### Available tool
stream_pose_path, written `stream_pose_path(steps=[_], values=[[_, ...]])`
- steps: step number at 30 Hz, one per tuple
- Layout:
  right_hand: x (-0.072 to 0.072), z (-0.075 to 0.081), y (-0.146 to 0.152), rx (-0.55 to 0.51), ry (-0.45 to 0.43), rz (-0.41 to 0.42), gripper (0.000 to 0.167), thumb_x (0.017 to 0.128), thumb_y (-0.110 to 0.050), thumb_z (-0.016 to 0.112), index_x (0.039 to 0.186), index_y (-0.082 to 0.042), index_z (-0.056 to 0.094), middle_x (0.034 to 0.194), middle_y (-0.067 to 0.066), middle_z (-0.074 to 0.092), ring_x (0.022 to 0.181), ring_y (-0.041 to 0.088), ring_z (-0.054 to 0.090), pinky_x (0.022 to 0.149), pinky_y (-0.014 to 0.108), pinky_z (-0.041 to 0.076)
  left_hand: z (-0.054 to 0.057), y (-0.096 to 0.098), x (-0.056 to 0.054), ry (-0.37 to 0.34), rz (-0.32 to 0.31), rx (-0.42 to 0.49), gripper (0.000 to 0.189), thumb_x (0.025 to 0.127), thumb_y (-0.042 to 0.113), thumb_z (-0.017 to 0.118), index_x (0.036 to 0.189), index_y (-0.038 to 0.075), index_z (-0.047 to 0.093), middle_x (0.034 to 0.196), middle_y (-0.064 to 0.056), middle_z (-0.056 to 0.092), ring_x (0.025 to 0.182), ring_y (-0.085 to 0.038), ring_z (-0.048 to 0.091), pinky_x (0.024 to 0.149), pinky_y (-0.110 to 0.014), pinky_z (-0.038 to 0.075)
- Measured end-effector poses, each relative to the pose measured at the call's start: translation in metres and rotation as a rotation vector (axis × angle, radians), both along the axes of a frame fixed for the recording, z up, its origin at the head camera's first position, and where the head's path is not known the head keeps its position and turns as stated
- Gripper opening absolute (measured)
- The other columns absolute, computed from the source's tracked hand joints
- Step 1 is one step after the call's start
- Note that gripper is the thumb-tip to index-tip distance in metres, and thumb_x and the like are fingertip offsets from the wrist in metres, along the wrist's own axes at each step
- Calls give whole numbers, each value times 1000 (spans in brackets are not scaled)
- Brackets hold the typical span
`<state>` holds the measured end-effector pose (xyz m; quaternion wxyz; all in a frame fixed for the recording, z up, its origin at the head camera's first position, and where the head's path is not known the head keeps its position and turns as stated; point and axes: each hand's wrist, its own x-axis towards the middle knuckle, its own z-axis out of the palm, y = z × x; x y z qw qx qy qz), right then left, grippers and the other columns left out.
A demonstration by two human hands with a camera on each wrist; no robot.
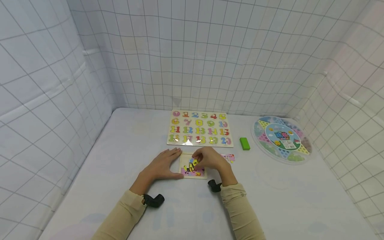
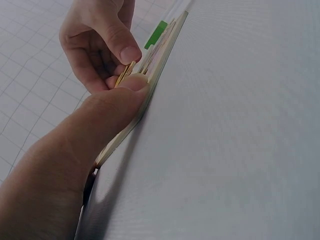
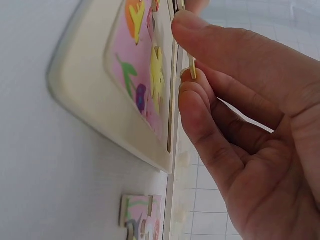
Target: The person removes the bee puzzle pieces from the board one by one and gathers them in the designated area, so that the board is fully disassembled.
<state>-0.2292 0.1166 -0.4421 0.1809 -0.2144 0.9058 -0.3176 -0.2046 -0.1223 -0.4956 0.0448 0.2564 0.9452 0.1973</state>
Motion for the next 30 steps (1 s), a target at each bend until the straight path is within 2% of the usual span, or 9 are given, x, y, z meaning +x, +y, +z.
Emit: stream_pose_path(steps=[19,23,30], values=[[2,0,2,-31,-23,20,31,72,-11,86,100,-8,74,85,-2,69,76,11,60,69,22,53,0,2,-1,7,-7,3,104,73,73,65,151,12,36,159,-8,33,147,-33,29,121,-52,25],[2,-1,4,-19,-2,34,32,71,-13,86,100,-8,73,85,-2,69,75,10,60,69,20,53,0,1,0,11,-9,4,104,72,73,65,151,12,36,159,-8,33,147,-33,29,121,-52,26],[4,3,17,-11,41,12,34,69,-12,87,100,-7,73,83,-1,67,74,11,58,66,22,52,-1,-1,0,25,-6,-4,104,72,73,65,151,11,37,158,-7,35,148,-27,30,122,-50,25]])
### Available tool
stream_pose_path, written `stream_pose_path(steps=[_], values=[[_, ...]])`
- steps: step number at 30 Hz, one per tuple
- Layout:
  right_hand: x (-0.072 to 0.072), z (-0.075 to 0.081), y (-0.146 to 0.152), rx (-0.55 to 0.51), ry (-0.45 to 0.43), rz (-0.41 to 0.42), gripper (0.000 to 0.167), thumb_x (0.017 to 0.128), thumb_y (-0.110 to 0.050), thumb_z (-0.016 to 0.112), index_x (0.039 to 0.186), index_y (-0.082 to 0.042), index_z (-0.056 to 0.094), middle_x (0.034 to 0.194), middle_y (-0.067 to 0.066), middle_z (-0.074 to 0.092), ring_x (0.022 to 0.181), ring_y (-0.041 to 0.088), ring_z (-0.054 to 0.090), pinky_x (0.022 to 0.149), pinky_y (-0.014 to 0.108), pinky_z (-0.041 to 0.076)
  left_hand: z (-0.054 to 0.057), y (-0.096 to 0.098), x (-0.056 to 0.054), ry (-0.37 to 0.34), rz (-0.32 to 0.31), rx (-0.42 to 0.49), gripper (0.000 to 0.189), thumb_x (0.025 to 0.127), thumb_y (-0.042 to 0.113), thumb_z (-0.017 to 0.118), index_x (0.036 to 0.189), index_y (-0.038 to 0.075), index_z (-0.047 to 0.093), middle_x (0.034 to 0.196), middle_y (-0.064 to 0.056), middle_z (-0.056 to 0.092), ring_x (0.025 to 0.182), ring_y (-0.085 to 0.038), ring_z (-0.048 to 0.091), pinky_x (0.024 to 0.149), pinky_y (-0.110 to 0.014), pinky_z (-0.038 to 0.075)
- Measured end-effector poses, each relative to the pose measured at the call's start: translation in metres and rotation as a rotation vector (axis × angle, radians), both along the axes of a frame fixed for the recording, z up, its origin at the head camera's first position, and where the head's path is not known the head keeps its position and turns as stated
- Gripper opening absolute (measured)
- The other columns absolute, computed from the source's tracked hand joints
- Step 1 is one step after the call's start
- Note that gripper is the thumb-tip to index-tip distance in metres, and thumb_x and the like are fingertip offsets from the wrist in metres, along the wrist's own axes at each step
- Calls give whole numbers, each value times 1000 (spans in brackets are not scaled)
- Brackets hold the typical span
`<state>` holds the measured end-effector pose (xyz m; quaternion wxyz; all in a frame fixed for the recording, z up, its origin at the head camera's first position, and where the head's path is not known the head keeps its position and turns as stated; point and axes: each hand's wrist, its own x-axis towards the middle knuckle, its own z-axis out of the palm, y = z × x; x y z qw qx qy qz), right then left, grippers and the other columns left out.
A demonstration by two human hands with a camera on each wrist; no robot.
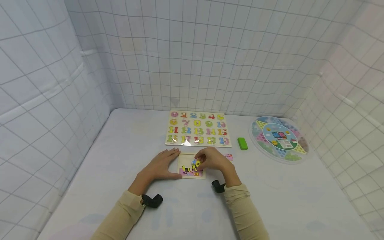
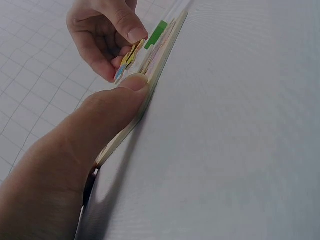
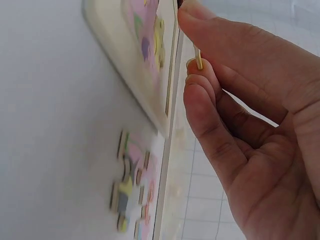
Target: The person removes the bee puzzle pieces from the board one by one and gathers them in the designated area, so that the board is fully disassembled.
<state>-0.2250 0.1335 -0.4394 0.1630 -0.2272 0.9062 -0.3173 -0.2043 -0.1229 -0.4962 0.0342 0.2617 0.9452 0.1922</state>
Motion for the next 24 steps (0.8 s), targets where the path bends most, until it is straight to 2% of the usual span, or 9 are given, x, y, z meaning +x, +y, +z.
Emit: stream_pose_path(steps=[10,17,24], values=[[0,-2,27,13,-10,-83,34,71,-9,86,102,-7,73,82,-1,66,72,12,58,62,23,51,-2,-1,1,18,3,3,104,72,73,65,150,10,38,157,-8,36,147,-28,31,121,-50,26],[0,-3,50,17,-4,-103,34,70,-7,86,102,-5,73,87,0,68,76,12,58,68,23,53,-2,1,1,14,-2,3,104,72,73,65,150,9,38,158,-8,36,147,-28,31,121,-50,26],[2,-2,73,32,16,-115,34,70,-9,86,101,-5,73,84,2,67,74,12,58,67,24,52,-3,1,-2,21,-2,-3,104,72,74,64,150,10,38,158,-8,36,147,-28,31,121,-50,26]])
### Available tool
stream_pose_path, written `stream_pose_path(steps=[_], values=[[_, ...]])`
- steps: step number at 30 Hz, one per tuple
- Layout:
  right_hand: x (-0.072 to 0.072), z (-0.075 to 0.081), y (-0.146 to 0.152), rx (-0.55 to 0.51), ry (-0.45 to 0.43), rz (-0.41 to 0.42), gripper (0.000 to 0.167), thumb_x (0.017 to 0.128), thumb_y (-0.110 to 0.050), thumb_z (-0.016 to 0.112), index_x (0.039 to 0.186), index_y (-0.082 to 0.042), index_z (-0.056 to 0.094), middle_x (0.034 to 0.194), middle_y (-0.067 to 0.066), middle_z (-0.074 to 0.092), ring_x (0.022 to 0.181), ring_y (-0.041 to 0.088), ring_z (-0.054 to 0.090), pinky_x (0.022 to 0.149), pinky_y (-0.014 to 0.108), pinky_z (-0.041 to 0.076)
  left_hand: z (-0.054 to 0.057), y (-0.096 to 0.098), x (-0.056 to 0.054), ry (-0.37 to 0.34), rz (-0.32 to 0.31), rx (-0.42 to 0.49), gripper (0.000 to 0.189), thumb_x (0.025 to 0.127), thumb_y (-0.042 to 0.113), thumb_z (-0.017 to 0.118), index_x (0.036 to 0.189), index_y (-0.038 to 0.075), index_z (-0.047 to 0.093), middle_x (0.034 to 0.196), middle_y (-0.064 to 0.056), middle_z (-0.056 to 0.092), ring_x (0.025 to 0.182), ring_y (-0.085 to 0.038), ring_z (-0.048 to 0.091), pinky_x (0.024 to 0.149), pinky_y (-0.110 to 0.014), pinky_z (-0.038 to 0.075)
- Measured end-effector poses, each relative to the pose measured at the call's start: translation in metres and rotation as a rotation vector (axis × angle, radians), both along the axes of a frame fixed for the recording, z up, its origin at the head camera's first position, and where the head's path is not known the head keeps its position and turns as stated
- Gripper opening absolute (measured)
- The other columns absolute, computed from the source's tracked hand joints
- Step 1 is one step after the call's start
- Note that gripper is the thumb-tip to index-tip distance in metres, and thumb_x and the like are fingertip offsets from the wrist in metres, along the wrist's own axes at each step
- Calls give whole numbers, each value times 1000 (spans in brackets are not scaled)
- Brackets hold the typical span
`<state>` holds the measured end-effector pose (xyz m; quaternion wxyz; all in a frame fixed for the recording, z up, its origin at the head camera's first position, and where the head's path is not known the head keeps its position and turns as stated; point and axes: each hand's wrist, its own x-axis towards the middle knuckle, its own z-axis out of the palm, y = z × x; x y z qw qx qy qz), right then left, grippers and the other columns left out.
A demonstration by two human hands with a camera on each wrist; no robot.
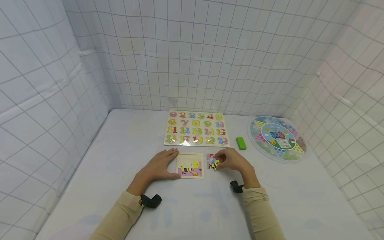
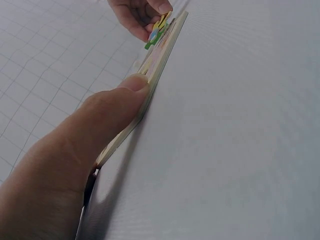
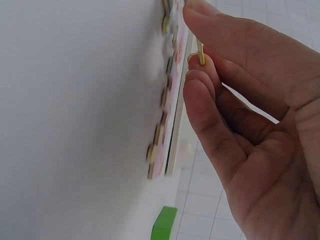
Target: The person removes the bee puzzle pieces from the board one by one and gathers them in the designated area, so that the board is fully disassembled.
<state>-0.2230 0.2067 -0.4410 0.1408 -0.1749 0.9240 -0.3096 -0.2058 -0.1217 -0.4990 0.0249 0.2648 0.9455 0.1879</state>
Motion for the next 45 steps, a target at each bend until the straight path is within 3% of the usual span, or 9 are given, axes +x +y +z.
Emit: stream_pose_path(steps=[11,27,45], values=[[-2,-1,18,3,1,-6,35,71,-8,85,103,-1,72,82,5,66,73,13,56,67,26,50,1,-2,1,-4,1,-3,105,73,74,64,151,10,37,158,-8,35,147,-28,30,121,-51,26],[-2,-9,21,29,-34,-22,31,72,-5,83,102,-4,73,90,3,68,81,14,59,75,26,54,2,0,1,-22,3,2,105,72,74,64,151,10,37,158,-8,35,148,-28,29,122,-50,24],[-2,-9,19,51,-39,-30,30,73,-7,83,101,-5,73,91,2,70,80,13,59,75,27,54,3,0,1,-28,4,-3,104,72,74,63,151,10,37,158,-8,34,148,-28,29,122,-50,25]])
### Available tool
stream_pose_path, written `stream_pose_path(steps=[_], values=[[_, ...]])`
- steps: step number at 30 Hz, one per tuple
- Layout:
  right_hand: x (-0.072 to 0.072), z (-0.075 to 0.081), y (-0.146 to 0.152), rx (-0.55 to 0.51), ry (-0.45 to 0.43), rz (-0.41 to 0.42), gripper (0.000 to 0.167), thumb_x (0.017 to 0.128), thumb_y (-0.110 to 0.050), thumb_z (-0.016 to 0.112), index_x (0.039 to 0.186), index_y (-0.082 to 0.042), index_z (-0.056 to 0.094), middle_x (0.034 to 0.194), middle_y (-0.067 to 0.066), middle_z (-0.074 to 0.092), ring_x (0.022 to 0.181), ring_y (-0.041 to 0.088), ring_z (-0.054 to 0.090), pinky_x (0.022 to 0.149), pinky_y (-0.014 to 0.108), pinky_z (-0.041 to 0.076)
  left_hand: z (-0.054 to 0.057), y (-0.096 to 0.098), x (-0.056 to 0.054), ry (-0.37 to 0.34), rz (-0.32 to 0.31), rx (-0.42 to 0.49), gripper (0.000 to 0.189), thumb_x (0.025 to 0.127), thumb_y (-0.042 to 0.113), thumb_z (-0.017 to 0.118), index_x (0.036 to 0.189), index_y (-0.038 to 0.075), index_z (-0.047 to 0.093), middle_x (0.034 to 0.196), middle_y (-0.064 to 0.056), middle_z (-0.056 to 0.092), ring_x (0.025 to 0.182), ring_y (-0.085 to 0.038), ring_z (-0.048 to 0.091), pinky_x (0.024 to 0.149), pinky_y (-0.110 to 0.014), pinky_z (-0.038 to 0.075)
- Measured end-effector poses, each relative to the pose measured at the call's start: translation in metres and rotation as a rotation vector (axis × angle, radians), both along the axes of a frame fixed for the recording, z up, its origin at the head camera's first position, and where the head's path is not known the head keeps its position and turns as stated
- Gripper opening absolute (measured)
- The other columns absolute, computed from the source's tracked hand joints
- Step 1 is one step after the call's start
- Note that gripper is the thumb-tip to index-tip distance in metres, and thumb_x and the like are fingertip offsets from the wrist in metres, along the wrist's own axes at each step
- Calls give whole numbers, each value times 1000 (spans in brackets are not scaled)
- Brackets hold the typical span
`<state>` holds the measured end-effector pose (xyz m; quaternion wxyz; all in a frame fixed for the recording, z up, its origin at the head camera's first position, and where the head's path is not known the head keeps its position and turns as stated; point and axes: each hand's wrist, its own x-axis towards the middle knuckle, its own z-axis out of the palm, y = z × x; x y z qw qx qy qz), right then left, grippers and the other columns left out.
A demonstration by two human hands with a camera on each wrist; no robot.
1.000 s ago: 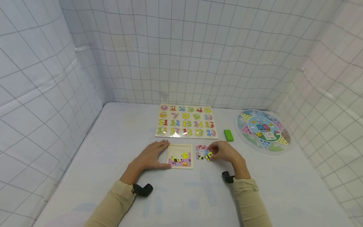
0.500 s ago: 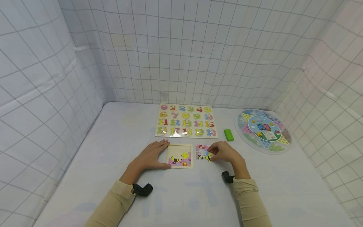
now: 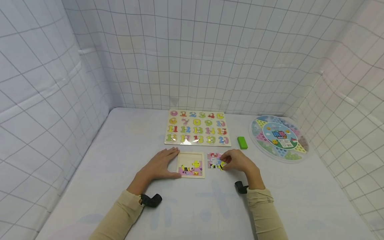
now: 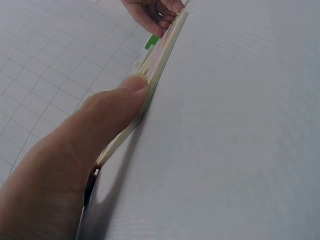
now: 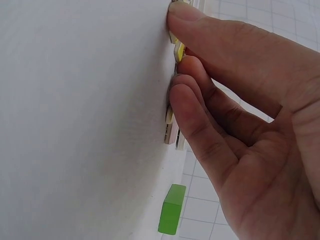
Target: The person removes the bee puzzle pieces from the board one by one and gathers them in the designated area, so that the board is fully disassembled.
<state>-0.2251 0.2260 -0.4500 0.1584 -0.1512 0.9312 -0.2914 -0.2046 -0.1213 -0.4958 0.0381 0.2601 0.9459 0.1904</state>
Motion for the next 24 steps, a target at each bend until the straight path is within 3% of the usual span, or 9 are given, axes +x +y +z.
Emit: stream_pose_path(steps=[24], values=[[0,-2,-9,-19,28,-1,38,70,-16,88,103,-6,73,90,0,68,81,13,58,75,27,53,-5,-1,-2,22,-6,10,105,72,73,65,151,10,36,158,-7,34,148,-26,29,122,-48,25]])
